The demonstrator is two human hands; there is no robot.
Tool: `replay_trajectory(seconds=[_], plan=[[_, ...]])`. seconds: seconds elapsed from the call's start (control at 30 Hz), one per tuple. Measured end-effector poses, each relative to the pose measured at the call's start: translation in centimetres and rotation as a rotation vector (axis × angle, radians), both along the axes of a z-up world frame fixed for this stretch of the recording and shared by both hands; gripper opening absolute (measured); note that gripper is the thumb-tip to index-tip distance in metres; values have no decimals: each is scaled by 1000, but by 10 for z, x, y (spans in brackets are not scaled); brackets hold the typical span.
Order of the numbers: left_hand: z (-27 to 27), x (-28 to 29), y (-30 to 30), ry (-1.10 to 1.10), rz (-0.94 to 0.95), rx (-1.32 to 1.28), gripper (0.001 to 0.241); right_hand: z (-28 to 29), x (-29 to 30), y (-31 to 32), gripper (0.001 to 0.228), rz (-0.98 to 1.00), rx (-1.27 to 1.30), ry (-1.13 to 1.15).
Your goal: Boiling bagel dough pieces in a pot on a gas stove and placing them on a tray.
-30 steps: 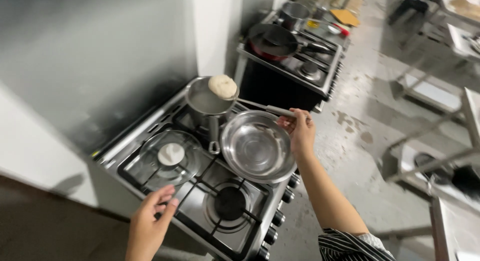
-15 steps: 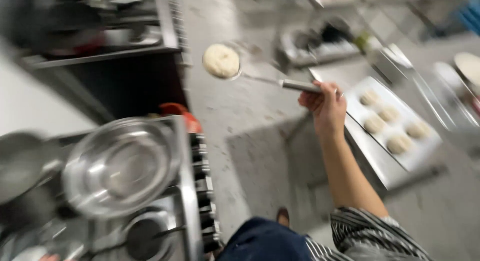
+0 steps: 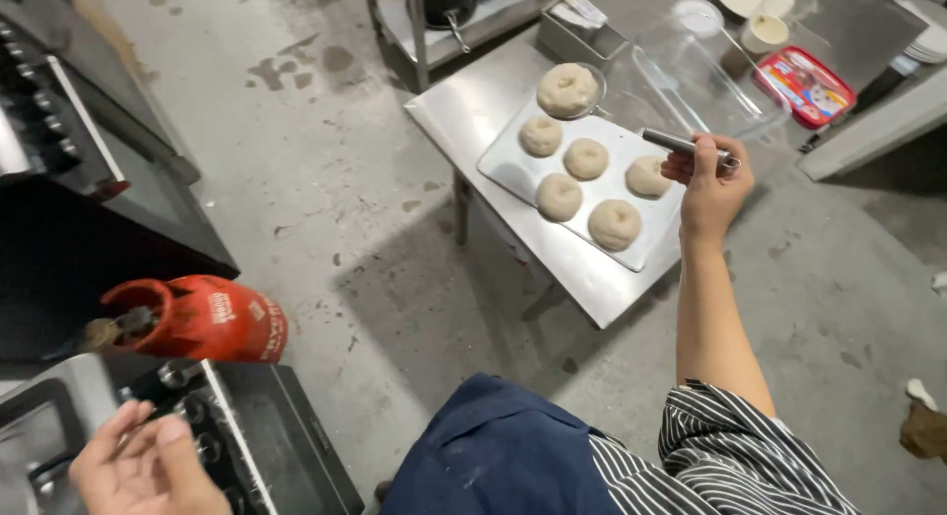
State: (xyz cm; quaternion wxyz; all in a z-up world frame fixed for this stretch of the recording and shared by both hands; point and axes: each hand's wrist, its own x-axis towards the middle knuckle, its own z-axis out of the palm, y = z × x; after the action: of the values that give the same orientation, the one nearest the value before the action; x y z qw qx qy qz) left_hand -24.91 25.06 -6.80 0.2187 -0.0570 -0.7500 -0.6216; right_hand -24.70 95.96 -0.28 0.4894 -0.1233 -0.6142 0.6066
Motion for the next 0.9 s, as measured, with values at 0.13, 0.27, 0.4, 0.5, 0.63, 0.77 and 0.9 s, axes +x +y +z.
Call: replay_trajectory(seconds=[0.13, 0.27, 0.4, 0.5, 0.63, 0.77, 0.9], plan=[[114, -37, 149, -20, -3, 22, 35, -25, 4, 70, 20, -112, -4, -57], [122, -49, 190, -23, -104, -12, 32, -63, -11, 118, 19, -158, 37, -108], [128, -76, 234, -11, -215, 45, 32, -79, -35, 129, 18, -239, 74, -187], [116, -99, 259, -144, -228, 27, 39, -83, -49, 126, 17, -255, 91, -257], [78, -150, 287, -168, -384, 48, 40, -83, -57, 122, 18, -265, 95, -355], [63, -206, 328, -221, -460, 10, 39, -78, -52, 123, 19, -204, 122, -461], [61, -258, 372, -309, -515, 15, 38, -43, -52, 119, 18, -95, 255, -552]])
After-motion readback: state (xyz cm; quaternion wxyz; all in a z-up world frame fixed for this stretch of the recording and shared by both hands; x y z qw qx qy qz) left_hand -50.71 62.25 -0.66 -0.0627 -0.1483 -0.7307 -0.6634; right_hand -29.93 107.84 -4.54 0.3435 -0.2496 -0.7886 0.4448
